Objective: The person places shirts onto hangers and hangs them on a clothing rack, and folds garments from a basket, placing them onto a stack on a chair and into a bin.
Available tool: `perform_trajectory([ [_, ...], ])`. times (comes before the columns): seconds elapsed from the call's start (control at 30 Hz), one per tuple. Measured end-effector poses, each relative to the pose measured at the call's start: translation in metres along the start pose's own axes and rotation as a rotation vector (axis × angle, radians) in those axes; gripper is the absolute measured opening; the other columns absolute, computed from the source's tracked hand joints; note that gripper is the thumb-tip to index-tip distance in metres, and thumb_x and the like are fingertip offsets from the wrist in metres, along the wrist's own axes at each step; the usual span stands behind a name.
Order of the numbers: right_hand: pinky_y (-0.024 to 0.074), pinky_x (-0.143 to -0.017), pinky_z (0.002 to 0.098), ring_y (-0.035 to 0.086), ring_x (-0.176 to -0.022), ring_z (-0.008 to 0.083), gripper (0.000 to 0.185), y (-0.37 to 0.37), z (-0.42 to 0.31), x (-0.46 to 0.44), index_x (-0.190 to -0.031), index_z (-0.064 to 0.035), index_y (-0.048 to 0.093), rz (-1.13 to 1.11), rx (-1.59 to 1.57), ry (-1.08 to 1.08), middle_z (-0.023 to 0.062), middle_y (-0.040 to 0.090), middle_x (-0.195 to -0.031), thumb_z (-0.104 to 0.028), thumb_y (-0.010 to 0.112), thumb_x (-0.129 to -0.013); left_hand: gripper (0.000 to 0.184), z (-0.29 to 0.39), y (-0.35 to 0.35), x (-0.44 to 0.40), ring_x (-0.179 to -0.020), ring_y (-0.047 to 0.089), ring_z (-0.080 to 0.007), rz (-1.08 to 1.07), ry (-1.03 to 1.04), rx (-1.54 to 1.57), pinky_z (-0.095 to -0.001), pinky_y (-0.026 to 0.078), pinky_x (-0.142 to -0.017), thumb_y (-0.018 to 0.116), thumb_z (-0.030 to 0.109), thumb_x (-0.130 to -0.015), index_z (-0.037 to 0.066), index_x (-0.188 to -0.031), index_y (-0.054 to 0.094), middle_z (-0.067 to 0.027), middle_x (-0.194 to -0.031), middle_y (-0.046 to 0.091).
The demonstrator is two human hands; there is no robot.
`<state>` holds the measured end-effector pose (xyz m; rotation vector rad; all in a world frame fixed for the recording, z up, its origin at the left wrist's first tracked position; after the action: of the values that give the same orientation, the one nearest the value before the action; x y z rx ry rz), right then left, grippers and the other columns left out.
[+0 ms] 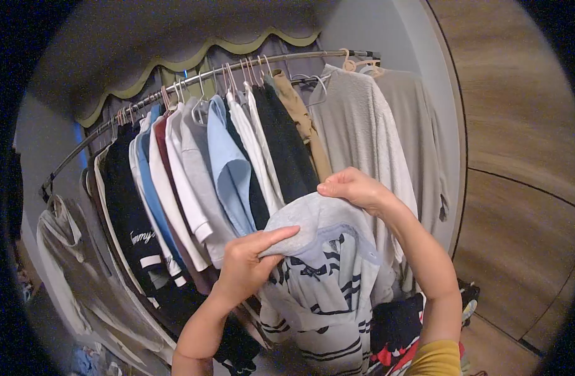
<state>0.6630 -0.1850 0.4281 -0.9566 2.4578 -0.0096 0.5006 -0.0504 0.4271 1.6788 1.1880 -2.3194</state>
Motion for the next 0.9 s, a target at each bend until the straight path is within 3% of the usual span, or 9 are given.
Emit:
perform_trajectory([
  [0.23,0.0418,-0.051,0.0202,0.052,-0.056,0.0060,0.021,-0.003,0.005,-0.025,-0.073,-0.0023,0.060,-0.263,-0.361,0.027,0.0013,0.060,-0.067,-0.021,0.059,-0.081,0.042,-0.018,-0.002,-0.018,-0.061,0.054,-0.0280,0.185,-0.024,-0.323,-0.0327,0.043,-0.054,0.061,-0.008,-0.061,0.007,-0.100,0.060,-0.0131,-0.070,0.055],
  [0.33,0.0409,-0.050,0.0204,0.052,-0.056,0.0059,0.022,-0.019,0.006,-0.034,-0.072,-0.0021,0.060,-0.243,-0.291,-0.050,0.0008,0.059,-0.068,-0.022,0.058,-0.081,0.039,-0.020,-0.011,-0.023,-0.061,0.055,-0.0263,0.206,-0.093,-0.338,-0.0320,0.042,-0.054,0.061,-0.009,-0.062,0.006,-0.097,0.061,-0.0130,-0.069,0.055],
  [0.47,0.0344,-0.043,0.0198,0.044,-0.047,0.0040,0.022,-0.052,-0.038,-0.057,-0.066,-0.0056,0.055,0.201,0.258,-0.278,-0.0030,0.048,-0.054,-0.021,0.058,-0.081,0.037,-0.023,-0.011,-0.028,-0.062,0.056,-0.0258,0.228,-0.081,-0.375,-0.0315,0.043,-0.055,0.060,-0.009,-0.062,0.006,-0.097,0.061,-0.0130,-0.070,0.057],
  [0.53,0.0394,-0.047,0.0284,0.050,-0.051,0.0135,0.024,-0.073,-0.077,-0.078,-0.068,-0.0022,0.056,0.620,0.563,-0.683,0.0066,0.052,-0.056,-0.024,0.060,-0.077,0.037,-0.032,-0.009,-0.027,-0.064,0.057,-0.0261,0.214,-0.103,-0.331,-0.0308,0.044,-0.056,0.060,-0.009,-0.063,0.006,-0.096,0.062,-0.0133,-0.073,0.058],
  [0.67,0.0432,-0.056,0.0370,0.055,-0.062,0.0284,0.017,-0.076,-0.140,-0.136,-0.071,-0.0021,0.056,1.242,1.304,-1.248,0.0096,0.058,-0.071,-0.015,0.051,-0.080,0.034,-0.040,-0.009,-0.025,-0.075,0.061,-0.0215,0.224,-0.154,-0.274,-0.0257,0.047,-0.066,0.057,-0.010,-0.064,0.002,-0.095,0.061,-0.0130,-0.082,0.062],
  [0.73,0.0466,-0.064,0.0375,0.059,-0.072,0.0297,0.013,-0.094,-0.143,-0.191,-0.078,-0.0028,0.060,1.218,1.610,-0.850,0.0107,0.061,-0.083,-0.009,0.049,-0.078,0.035,-0.043,-0.012,-0.026,-0.077,0.061,-0.0222,0.203,-0.183,-0.282,-0.0255,0.047,-0.068,0.056,-0.011,-0.063,0.002,-0.096,0.061,-0.0131,-0.084,0.062],
  [0.77,0.0466,-0.064,0.0375,0.059,-0.072,0.0297,0.013,-0.095,-0.148,-0.198,-0.078,-0.0028,0.060,1.212,1.599,-0.858,0.0107,0.061,-0.083,-0.009,0.049,-0.078,0.038,-0.041,-0.013,-0.027,-0.073,0.060,-0.0236,0.193,-0.138,-0.288,-0.0277,0.047,-0.064,0.058,-0.010,-0.063,0.003,-0.098,0.060,-0.0131,-0.081,0.061],
  [0.83,0.0476,-0.073,0.0387,0.059,-0.087,0.0312,0.019,-0.116,-0.135,-0.238,-0.088,-0.0034,0.062,0.821,1.519,-0.217,0.0145,0.061,-0.095,-0.008,0.049,-0.075,0.041,-0.038,-0.017,-0.029,-0.066,0.059,-0.0248,0.177,-0.078,-0.305,-0.0301,0.046,-0.058,0.059,-0.010,-0.063,0.005,-0.101,0.059,-0.0125,-0.076,0.059],
  [0.9,0.0478,-0.074,0.0402,0.059,-0.088,0.0322,0.021,-0.112,-0.134,-0.254,-0.089,-0.0020,0.062,0.796,1.495,-0.261,0.0171,0.061,-0.095,-0.008,0.047,-0.075,0.041,-0.037,-0.027,-0.026,-0.065,0.058,-0.0248,0.167,-0.087,-0.332,-0.0303,0.046,-0.057,0.059,-0.010,-0.063,0.005,-0.101,0.059,-0.0122,-0.075,0.059],
])
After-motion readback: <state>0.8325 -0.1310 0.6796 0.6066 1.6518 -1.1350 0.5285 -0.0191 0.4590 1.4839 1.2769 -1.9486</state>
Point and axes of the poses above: each hand's wrist, its own x-axis away from the middle knuckle, its own y-axis out of the palm, z = x × y, the point moved 6 cm from there along -x, towards the middle knuckle
